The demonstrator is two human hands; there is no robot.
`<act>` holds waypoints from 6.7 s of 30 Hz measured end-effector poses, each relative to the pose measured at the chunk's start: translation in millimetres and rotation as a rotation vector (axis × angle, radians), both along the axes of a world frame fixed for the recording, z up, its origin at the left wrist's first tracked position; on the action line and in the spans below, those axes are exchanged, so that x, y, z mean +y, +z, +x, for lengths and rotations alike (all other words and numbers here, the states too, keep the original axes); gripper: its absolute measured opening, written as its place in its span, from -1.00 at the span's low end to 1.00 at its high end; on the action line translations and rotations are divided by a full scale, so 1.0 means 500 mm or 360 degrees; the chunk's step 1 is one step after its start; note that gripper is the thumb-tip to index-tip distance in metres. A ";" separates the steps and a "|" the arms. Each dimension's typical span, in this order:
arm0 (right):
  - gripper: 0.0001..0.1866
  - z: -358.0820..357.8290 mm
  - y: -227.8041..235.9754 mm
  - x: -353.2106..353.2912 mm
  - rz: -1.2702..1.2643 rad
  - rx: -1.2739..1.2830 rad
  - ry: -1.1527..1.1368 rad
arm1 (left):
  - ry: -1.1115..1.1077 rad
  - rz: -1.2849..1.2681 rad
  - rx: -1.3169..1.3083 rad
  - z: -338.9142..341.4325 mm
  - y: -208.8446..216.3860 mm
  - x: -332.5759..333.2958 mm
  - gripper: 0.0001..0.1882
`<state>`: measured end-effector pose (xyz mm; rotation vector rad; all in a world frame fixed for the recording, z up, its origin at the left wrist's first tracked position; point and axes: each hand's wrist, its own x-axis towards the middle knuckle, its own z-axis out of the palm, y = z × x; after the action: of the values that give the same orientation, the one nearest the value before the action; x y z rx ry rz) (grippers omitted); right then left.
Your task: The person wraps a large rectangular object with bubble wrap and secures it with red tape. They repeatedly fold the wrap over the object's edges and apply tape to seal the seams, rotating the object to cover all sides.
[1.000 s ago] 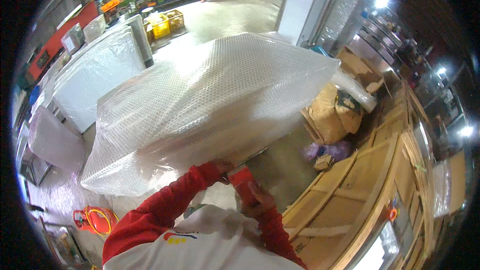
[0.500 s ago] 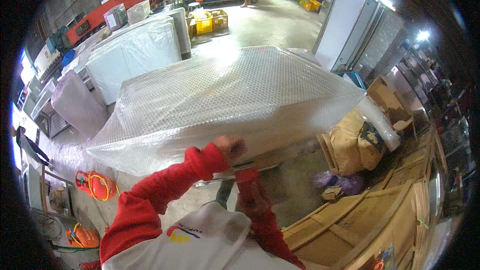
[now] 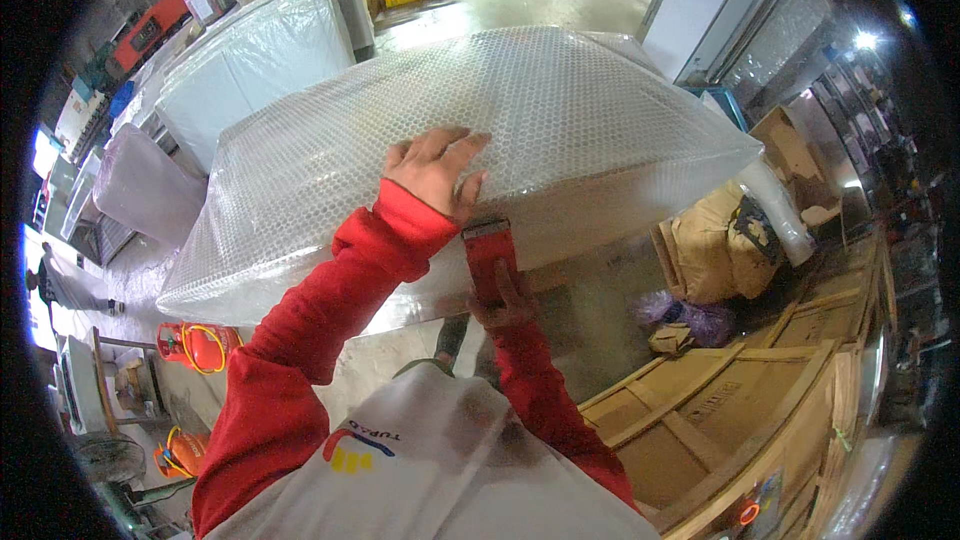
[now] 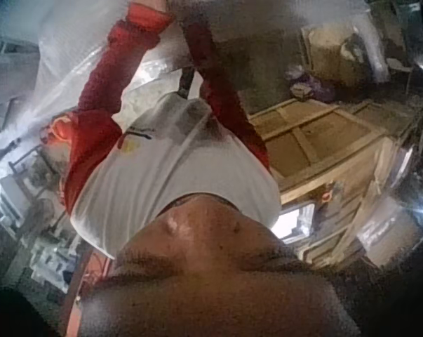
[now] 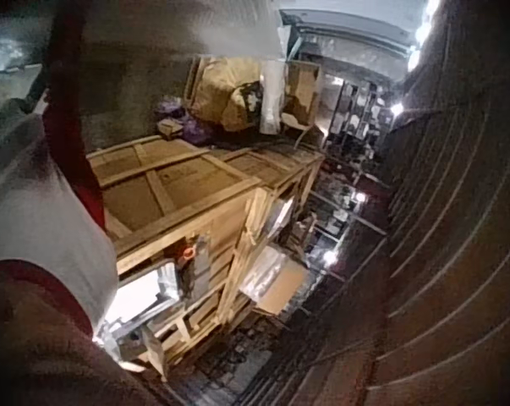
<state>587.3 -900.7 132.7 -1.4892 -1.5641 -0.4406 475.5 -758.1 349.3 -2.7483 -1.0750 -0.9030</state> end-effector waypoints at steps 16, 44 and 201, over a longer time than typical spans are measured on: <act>-0.15 -0.028 -0.245 -0.098 -0.1172 0.0686 -0.0037 | -0.0690 -0.1429 0.0211 -0.021 -0.344 0.004 -0.59; -0.48 0.128 -0.197 -0.131 -0.1638 0.0268 0.0108 | -0.0814 -0.1973 0.0168 0.056 -0.467 0.112 -0.67; -0.30 -1.117 -0.268 0.101 0.0012 0.2854 0.0184 | -0.0502 -0.3295 -0.0328 -0.840 -0.301 0.139 -0.21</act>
<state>28.8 -850.0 -1.2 -1.0377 -0.1539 0.8196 55.7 -688.8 198.6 -4.2220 -2.6882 0.6378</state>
